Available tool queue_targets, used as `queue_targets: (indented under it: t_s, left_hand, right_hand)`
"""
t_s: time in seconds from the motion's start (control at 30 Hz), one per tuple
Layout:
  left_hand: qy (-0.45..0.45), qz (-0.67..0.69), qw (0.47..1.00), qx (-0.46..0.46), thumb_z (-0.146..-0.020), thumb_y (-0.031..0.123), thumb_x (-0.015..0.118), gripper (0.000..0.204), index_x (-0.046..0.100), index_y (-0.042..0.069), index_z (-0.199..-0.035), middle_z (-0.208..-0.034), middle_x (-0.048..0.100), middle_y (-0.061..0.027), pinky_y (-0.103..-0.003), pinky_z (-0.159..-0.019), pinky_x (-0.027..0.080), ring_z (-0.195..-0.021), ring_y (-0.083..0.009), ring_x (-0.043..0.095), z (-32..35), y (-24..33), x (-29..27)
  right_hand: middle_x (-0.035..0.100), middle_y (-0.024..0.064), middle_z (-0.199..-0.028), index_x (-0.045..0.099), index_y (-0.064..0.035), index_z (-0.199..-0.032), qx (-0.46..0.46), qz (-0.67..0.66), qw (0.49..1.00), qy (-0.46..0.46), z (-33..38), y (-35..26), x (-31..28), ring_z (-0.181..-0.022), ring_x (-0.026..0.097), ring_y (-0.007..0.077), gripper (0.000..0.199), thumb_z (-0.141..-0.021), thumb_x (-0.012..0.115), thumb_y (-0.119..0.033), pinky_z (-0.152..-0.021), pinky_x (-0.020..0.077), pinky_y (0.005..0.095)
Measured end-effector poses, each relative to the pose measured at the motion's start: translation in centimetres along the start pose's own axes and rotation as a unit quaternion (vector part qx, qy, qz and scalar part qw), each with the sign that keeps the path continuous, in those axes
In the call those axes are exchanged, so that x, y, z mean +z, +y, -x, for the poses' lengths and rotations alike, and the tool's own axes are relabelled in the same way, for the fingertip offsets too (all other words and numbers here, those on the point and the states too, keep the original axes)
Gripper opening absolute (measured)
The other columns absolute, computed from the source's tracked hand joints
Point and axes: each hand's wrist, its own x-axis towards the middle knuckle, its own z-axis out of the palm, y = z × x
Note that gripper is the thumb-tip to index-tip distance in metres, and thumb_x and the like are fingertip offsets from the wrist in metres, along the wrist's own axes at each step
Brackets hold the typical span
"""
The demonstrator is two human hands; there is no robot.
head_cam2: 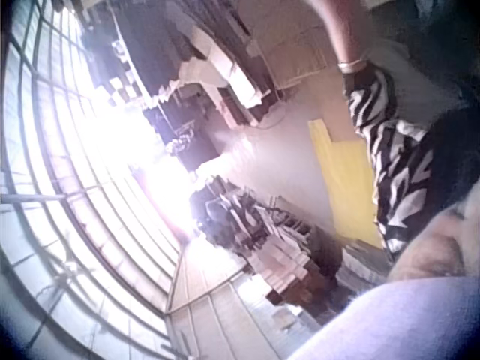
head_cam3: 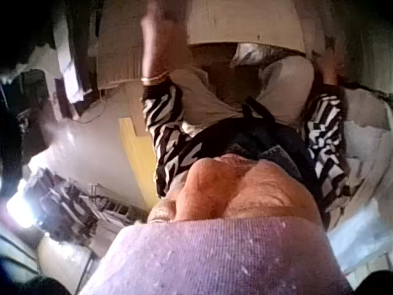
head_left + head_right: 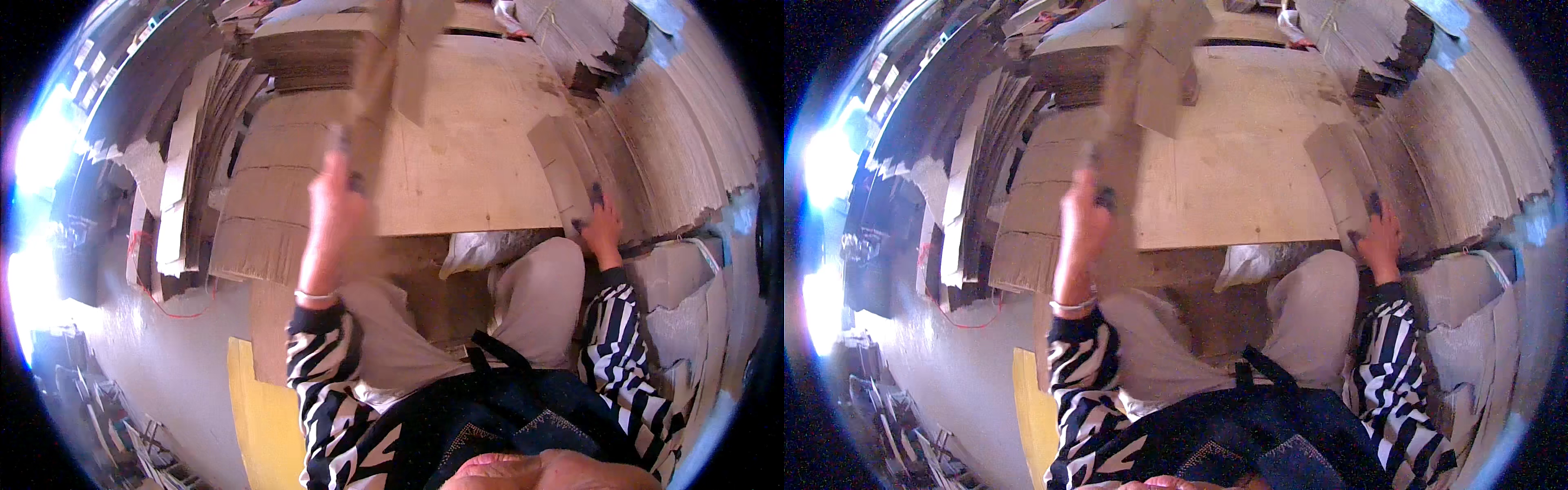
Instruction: The person uses a knife to cut a piece of cardboard on a wooden table. They repeatedly score and snap the cardboard into smaller pieces, stacking the cut pieces to the side.
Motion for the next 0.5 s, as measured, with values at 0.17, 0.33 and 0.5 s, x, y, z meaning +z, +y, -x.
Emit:
queue_targets:
  t_s: [0.17, 0.33, 0.5]
  left_hand:
    - [0.285, -0.289, 0.902, 0.151, -0.07, -0.008, 0.049, 0.033, 0.054, 0.003, -0.101, -0.098, 0.056, -0.0181, -0.045, -0.075, 0.05, -0.095, -0.0388, 0.057, -4.7, -4.0, -11.9]
    - [0.194, -0.569, 0.793, -0.101, -0.083, 0.009, 0.059, 0.05, 0.053, 0.02, -0.131, -0.131, 0.054, -0.0118, -0.051, -0.095, 0.044, -0.117, -0.0325, 0.055, -8.0, -11.9, -22.2]
    - [0.031, -0.556, 0.806, -0.202, -0.083, 0.012, 0.056, 0.065, 0.041, 0.032, -0.143, -0.13, 0.055, -0.0061, -0.051, -0.092, 0.047, -0.118, -0.0322, 0.055, -10.8, -23.6, -19.2]
  right_hand:
    - [0.05, 0.0187, -0.135, 0.051, -0.0044, -0.13, 0.041, -0.199, 0.979, 0.003, -0.1, 5.0, 3.9, -0.125, 0.045, 0.0387, 0.061, -0.077, 0.074, -0.025, -0.102, 0.0382, 0.0429]
    - [0.055, 0.024, -0.125, 0.054, 0.0017, -0.124, 0.081, -0.249, 0.965, 0.011, -2.0, 3.9, 4.3, -0.115, 0.051, 0.0405, 0.045, -0.087, 0.064, -0.021, -0.099, 0.0396, 0.0442]
    - [0.06, 0.0255, -0.115, 0.056, 0.0049, -0.118, 0.056, -0.368, 0.924, 0.091, -1.6, 5.6, 3.2, -0.11, 0.056, 0.0372, 0.035, -0.092, 0.055, -0.019, -0.097, 0.0417, 0.0407]
